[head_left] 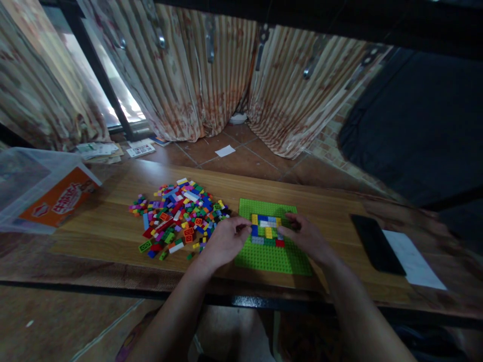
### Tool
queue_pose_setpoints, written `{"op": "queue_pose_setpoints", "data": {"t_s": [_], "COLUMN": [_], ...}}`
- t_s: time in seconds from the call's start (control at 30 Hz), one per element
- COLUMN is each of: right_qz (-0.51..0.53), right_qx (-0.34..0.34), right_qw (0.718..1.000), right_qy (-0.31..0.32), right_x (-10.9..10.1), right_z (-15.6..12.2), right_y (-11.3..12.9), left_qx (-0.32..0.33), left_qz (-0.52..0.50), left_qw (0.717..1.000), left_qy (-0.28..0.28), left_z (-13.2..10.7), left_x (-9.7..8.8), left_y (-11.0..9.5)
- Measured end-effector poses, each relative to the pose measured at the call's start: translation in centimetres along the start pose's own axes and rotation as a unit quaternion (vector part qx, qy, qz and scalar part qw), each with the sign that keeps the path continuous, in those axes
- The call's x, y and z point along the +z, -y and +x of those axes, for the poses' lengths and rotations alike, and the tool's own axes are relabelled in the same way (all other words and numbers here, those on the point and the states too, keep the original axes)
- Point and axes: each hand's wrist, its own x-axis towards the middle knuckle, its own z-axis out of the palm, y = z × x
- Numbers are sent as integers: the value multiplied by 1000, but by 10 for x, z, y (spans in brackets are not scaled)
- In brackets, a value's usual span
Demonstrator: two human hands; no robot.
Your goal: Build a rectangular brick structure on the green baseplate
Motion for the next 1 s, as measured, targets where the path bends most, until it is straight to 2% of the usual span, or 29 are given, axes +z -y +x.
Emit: {"op": "queue_pose_setpoints", "data": {"t_s": [0.2, 0.43, 0.53, 0.63, 0.7, 0.8, 0.87, 1.0], "right_qz": [-91, -108, -85, -2, 52, 69, 59, 55], "right_qx": [-19, -36, -19, 2, 8, -21, -58, -126], "right_qw": [996, 993, 996, 1000, 998, 994, 991, 987], "right_qy": [-15, -38, -20, -2, -21, -82, -101, -83], "right_x": [10, 13, 8, 1, 0, 4, 12, 30], "right_z": [-1, 2, 2, 2, 0, -5, -9, -21], "right_y": [-4, -5, -1, 4, 10, 21, 29, 46], "left_qx": [-3, 2, 8, 5, 8, 13, 0, -24], "left_qz": [3, 25, 14, -7, -30, -83, -138, -246], "left_qw": [1000, 1000, 1000, 1000, 998, 992, 978, 919], "left_qy": [-5, -12, -16, -26, -45, -95, -154, -308], "left_z": [-1, -1, -1, -2, -2, -1, -1, -5], "left_x": [-2, -6, -6, -8, -13, -29, -44, -72], "left_y": [-2, -7, -5, -3, -2, -1, -1, -3]}}
